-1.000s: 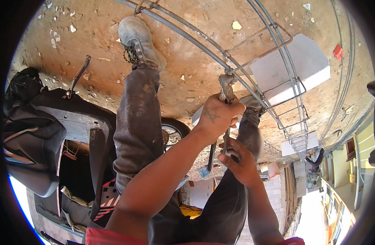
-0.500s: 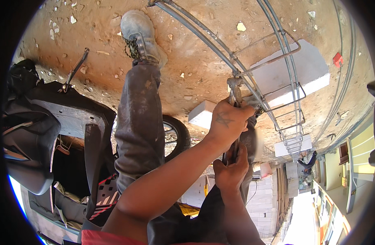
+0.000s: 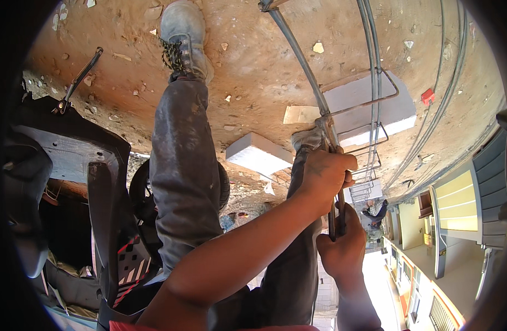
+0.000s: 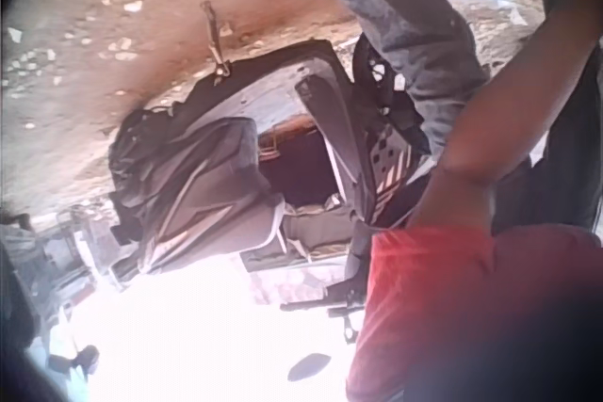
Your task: The person assembles a rebar cage by tying intersecting steel bars with wire using pliers. They repeatedly wrap wire around bar intersections and twist it tight, moving along the cage to secure multiple joints.
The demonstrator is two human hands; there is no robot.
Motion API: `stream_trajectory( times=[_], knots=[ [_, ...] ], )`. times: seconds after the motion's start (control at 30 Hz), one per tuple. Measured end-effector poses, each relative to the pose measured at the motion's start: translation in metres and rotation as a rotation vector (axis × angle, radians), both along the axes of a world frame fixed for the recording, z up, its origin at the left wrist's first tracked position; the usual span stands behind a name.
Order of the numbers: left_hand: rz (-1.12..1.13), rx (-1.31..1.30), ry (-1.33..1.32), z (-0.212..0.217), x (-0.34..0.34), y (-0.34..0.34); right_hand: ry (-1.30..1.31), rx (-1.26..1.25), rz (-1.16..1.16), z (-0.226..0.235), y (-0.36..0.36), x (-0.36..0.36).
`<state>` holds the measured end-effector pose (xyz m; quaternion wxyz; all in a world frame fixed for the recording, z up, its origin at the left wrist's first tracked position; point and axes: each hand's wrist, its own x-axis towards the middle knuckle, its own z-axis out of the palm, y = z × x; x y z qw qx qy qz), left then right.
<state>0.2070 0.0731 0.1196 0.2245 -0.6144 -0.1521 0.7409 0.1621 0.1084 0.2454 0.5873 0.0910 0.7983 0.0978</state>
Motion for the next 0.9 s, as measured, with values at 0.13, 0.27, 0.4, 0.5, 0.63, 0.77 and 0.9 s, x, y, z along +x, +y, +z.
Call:
stream_trajectory(
  times=[0.13,0.27,0.4,0.5,0.63,0.77,0.9],
  knots=[
    [-0.014,-0.103,-0.04,0.001,-0.014,0.003,-0.19,0.078,0.024,-0.008,-0.005,-0.042],
    [-0.09,-0.139,-0.006,0.001,-0.021,-0.002,-0.296,0.045,0.1,-0.012,0.003,-0.067],
    [-0.02,-0.12,0.011,0.004,-0.025,0.001,-0.285,-0.03,-0.023,-0.014,0.006,-0.084],
    [-0.516,-0.596,0.388,0.0,-0.014,0.013,-0.342,0.06,0.022,-0.015,0.006,-0.082],
    [-0.58,-0.623,0.272,-0.007,-0.002,0.034,-0.203,-0.026,0.143,-0.009,0.013,-0.039],
    [-0.893,-0.603,0.34,-0.014,0.006,0.037,-0.005,-0.049,0.265,-0.006,0.025,0.01],
    [-0.887,-0.504,0.127,-0.01,0.007,0.023,0.039,-0.089,0.035,-0.018,0.036,0.038]
  ],
)
